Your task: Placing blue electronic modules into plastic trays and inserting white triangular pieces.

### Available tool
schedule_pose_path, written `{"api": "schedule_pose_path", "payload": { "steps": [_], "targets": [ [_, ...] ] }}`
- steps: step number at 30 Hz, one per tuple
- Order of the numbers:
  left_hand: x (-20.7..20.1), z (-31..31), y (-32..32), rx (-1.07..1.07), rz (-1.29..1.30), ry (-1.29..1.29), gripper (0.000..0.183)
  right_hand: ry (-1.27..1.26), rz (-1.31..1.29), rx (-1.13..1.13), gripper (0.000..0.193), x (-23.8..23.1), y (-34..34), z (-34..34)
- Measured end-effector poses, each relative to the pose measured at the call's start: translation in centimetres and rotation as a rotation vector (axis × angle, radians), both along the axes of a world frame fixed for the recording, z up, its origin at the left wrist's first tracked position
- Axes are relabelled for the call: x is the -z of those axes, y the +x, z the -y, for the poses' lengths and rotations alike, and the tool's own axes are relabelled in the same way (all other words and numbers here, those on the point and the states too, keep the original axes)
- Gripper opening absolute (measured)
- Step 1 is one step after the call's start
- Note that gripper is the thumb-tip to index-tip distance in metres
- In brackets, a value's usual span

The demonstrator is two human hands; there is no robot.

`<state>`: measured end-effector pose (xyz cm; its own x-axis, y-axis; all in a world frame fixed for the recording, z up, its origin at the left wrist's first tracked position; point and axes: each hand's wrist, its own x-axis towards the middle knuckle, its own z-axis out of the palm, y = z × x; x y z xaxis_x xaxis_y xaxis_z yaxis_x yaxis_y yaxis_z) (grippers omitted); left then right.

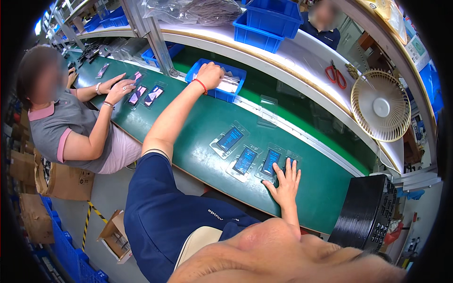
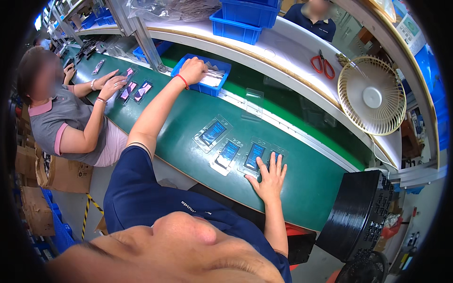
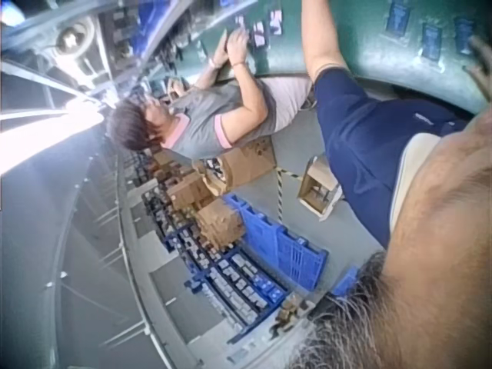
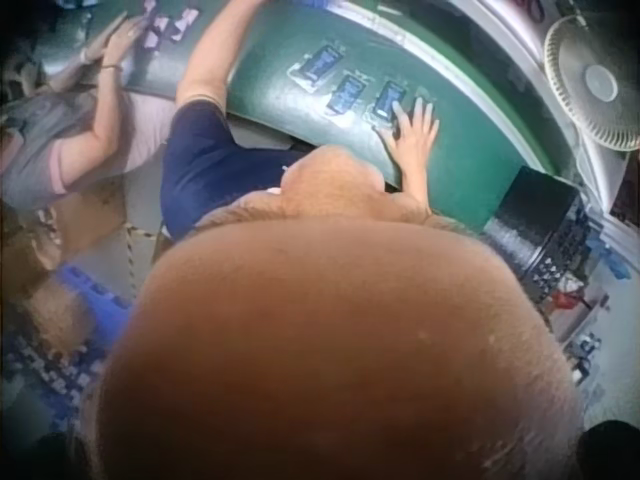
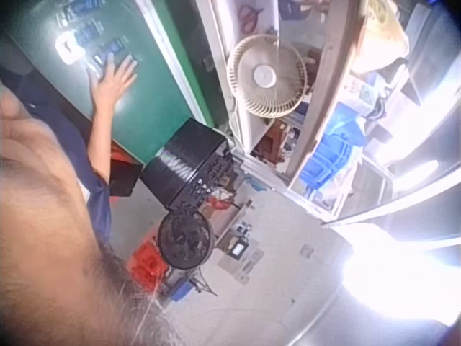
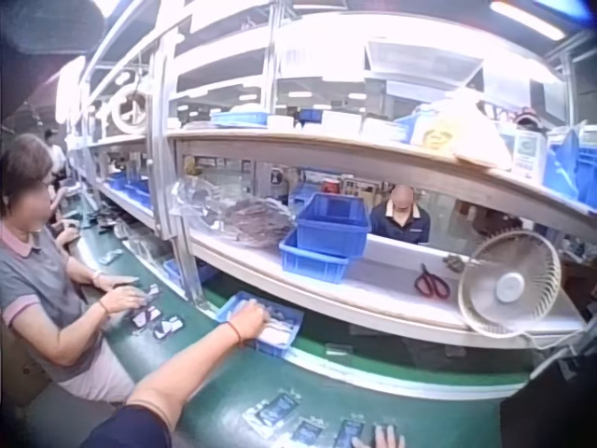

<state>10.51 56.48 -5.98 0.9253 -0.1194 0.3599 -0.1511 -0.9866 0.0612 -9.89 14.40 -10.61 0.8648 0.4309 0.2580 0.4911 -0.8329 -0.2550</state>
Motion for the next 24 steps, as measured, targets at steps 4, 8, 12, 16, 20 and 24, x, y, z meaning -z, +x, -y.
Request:
{"api": "schedule_pose_path", "payload": {
  "steps": [4,8,12,16,20,24],
  "targets": [
    [0.2,-2.2,0.4,0.150,0.138,-0.090,0.010,0.014,-0.002,-0.004,0.067,-0.2,0.1,-0.1],
    [-1.2,-2.4,-0.7,0.085,0.165,-0.512,0.009,0.004,-0.009,0.002,0.067,-0.2,0.0,0.0],
    [-1.1,-3.4,-2.6,-0.032,-0.004,-1.335,0.007,0.023,-0.038,-0.013,0.067,-1.0,-0.3,-0.1],
    [-1.7,-0.7,-5.6,0.004,-0.151,-1.764,0.008,0.219,-0.059,0.011,0.068,-2.2,0.4,-1.0],
    [0.3,3.8,-10.5,0.121,-0.319,-1.881,0.012,0.818,-0.258,-0.076,0.057,-3.7,3.9,-6.3],
    [2.4,8.7,-15.3,0.129,-0.403,-1.974,0.014,1.273,-0.642,-0.073,0.036,-3.4,7.7,-13.3]
  ]
}}
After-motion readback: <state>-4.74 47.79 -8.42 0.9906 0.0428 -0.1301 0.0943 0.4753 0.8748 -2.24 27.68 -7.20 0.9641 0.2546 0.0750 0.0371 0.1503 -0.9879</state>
